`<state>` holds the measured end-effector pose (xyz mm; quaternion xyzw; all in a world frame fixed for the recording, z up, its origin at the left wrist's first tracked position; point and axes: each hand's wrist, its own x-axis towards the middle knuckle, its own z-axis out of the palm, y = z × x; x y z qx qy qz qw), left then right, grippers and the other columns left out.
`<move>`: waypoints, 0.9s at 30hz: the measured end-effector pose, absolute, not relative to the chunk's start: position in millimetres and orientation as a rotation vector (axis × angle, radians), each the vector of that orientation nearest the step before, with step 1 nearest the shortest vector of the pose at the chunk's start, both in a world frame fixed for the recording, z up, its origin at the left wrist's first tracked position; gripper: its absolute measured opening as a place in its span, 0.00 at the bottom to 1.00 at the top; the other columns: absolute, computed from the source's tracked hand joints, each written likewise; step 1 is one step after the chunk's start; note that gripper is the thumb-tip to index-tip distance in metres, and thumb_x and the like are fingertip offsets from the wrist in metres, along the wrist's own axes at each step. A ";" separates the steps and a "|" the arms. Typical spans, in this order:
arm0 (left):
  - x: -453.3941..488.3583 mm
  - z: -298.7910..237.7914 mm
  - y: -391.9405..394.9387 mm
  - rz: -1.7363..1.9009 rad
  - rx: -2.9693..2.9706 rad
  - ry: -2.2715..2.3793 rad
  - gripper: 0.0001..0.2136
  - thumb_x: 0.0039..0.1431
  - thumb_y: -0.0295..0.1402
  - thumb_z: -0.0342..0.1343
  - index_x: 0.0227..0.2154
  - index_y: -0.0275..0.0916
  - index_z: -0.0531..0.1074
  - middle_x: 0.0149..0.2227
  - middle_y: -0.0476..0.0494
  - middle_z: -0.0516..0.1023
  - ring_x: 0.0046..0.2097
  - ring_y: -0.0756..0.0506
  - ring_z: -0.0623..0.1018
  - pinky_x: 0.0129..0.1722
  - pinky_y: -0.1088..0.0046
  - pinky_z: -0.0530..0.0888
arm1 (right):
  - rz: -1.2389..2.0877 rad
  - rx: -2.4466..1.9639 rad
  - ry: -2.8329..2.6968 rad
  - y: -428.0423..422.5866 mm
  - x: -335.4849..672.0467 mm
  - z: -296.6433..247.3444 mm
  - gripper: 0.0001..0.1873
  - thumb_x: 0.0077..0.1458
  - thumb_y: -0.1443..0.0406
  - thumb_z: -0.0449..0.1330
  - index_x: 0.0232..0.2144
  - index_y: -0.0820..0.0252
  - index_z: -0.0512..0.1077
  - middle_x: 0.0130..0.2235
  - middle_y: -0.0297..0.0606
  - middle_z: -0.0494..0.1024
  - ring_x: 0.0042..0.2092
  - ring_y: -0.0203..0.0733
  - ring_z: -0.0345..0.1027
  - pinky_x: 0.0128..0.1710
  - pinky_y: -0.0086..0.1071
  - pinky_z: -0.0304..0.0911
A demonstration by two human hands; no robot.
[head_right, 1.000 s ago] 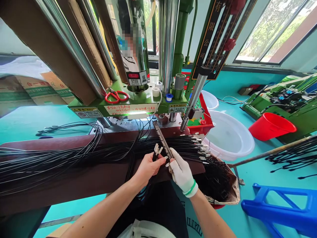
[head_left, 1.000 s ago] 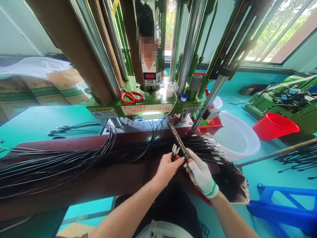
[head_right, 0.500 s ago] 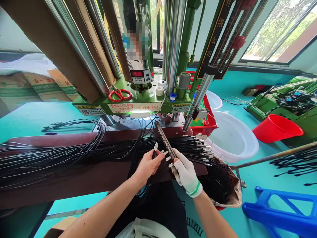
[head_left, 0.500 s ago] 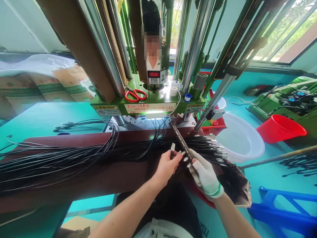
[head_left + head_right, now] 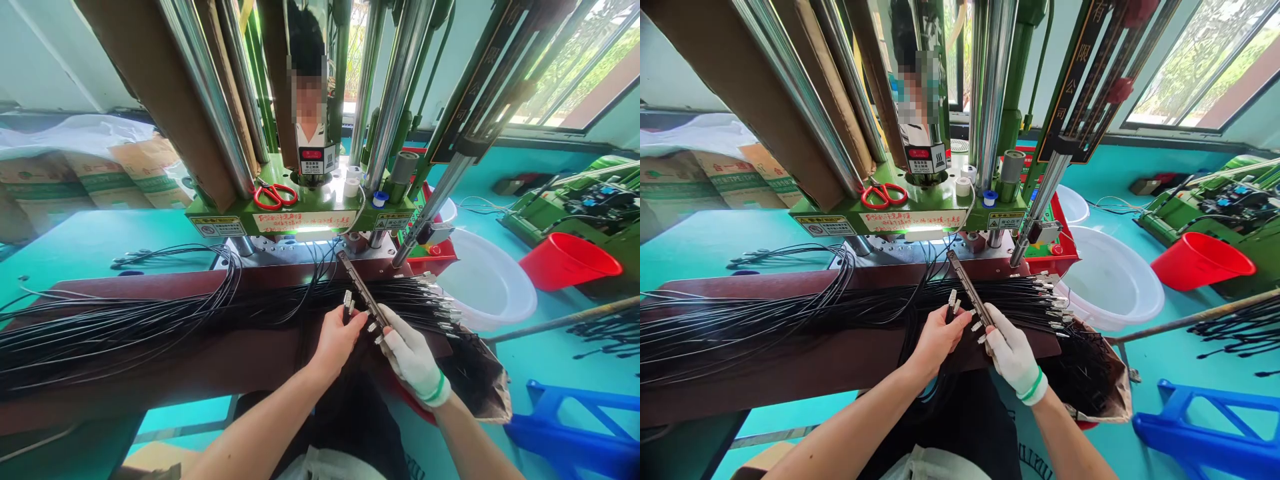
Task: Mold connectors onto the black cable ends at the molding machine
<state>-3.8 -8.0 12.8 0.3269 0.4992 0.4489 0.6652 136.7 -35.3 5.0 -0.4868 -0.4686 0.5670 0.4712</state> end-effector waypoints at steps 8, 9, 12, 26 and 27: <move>-16.5 15.2 -8.4 1.060 0.751 1.124 0.14 0.53 0.48 0.48 0.33 0.43 0.56 0.18 0.60 0.56 0.14 0.58 0.52 0.11 0.85 0.47 | 1.500 -1.216 -1.059 -34.2 139.6 11.2 0.31 0.52 0.55 0.55 0.55 0.67 0.59 0.19 0.28 0.62 0.13 0.23 0.45 0.08 0.19 0.38; -18.4 15.0 -8.1 1.084 0.748 1.137 0.14 0.53 0.47 0.48 0.32 0.43 0.55 0.18 0.61 0.55 0.14 0.58 0.51 0.11 0.85 0.47 | 1.504 -1.216 -1.046 -34.0 139.8 12.3 0.33 0.51 0.54 0.56 0.54 0.67 0.59 0.20 0.29 0.63 0.13 0.23 0.45 0.08 0.19 0.39; -20.9 14.7 -6.3 1.118 0.738 1.119 0.15 0.52 0.46 0.50 0.26 0.42 0.51 0.17 0.62 0.54 0.13 0.59 0.48 0.11 0.84 0.45 | 1.516 -1.220 -1.036 -33.3 140.0 14.3 0.34 0.49 0.54 0.58 0.54 0.69 0.59 0.20 0.30 0.63 0.14 0.24 0.48 0.07 0.19 0.40; -18.1 10.2 0.2 1.052 0.635 0.965 0.18 0.42 0.42 0.61 0.23 0.39 0.57 0.13 0.61 0.56 0.12 0.60 0.51 0.11 0.83 0.44 | 1.588 -1.196 -1.153 -31.0 150.2 7.9 0.30 0.54 0.56 0.53 0.55 0.66 0.57 0.23 0.32 0.65 0.14 0.23 0.47 0.08 0.18 0.43; -18.3 10.2 0.3 1.057 0.630 0.963 0.18 0.42 0.42 0.61 0.23 0.39 0.57 0.13 0.61 0.56 0.12 0.60 0.50 0.11 0.83 0.44 | 1.585 -1.198 -1.149 -30.9 150.0 8.2 0.30 0.54 0.56 0.54 0.55 0.66 0.57 0.23 0.32 0.65 0.14 0.24 0.47 0.08 0.18 0.43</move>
